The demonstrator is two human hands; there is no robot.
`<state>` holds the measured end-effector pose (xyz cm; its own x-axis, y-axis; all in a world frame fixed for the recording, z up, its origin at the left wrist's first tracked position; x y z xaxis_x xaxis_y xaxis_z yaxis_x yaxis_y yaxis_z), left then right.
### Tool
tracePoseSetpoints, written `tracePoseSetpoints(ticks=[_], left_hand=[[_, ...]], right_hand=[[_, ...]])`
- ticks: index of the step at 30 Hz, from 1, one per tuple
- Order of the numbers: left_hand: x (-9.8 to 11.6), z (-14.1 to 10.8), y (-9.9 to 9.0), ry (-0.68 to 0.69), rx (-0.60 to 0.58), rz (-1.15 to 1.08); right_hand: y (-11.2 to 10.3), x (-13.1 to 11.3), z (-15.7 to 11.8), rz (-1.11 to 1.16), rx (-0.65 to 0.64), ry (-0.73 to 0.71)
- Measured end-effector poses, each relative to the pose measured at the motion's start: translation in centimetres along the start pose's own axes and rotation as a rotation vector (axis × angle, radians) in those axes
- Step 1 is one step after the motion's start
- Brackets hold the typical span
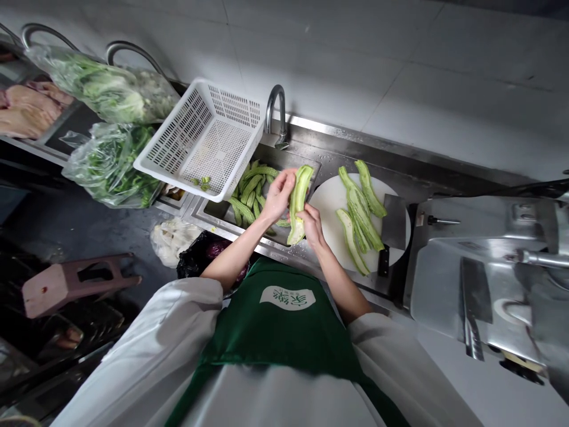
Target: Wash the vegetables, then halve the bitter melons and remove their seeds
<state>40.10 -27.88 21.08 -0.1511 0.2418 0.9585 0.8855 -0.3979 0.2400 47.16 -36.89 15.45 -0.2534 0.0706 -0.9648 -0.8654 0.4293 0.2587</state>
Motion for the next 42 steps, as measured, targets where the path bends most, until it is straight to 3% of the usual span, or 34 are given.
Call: tracePoseSetpoints(ticks=[3,7,13,19,23,27,29,37,42], left_hand=[[-0.9,-0.6,0.4,-0.1,-0.115,-0.027],[-0.7,-1.0,0.7,-0.067,-0.075,-0.094],[0.5,-1.2,0.8,-0.027,-0.063,-0.072],[0.4,-1.8,0.8,-0.076,0.001,-0.094],[0.1,-1.4,0.2,-0.03,0.051,-0.104],[1.0,-0.6,-0.9,0.076,0.143,-0.171],[1.6,-0.4,-1.2,0.09,0.171,-0.177],[3.4,0.1,-2.2,0.142,0.181,-0.19],[2.3,-1.0,-4.0,0.012,0.145,-0.19]], right_hand=[[0.2,-0.3,0.0,0.07,-0.033,0.071],[1.2,-0.3,0.0,0.124,-0.066,0.138],[2.1,-0.3,0.4,0.171,0.01,0.216],[2.2,1.0,1.0,0.153,0.066,0.193],[1.6,1.9,0.9,0.06,-0.004,0.173],[1.5,1.7,0.2,0.049,-0.198,0.193],[1.8,1.5,-0.1,0.054,-0.237,0.196],[3.6,1.1,0.1,-0.086,-0.046,0.033],[5.8,1.7,0.5,-0.146,-0.061,0.046]])
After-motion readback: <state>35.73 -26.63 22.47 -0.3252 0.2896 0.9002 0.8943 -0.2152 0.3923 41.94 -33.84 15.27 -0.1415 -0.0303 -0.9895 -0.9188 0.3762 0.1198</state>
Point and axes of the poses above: each hand's wrist, its own z-axis towards the middle knuckle, its own y-axis out of the palm, x = y × z, the point moved 4 cm from there along z, towards the middle knuckle, and after that the axes turned 9 degrees about -y, right-handed, at the moved point
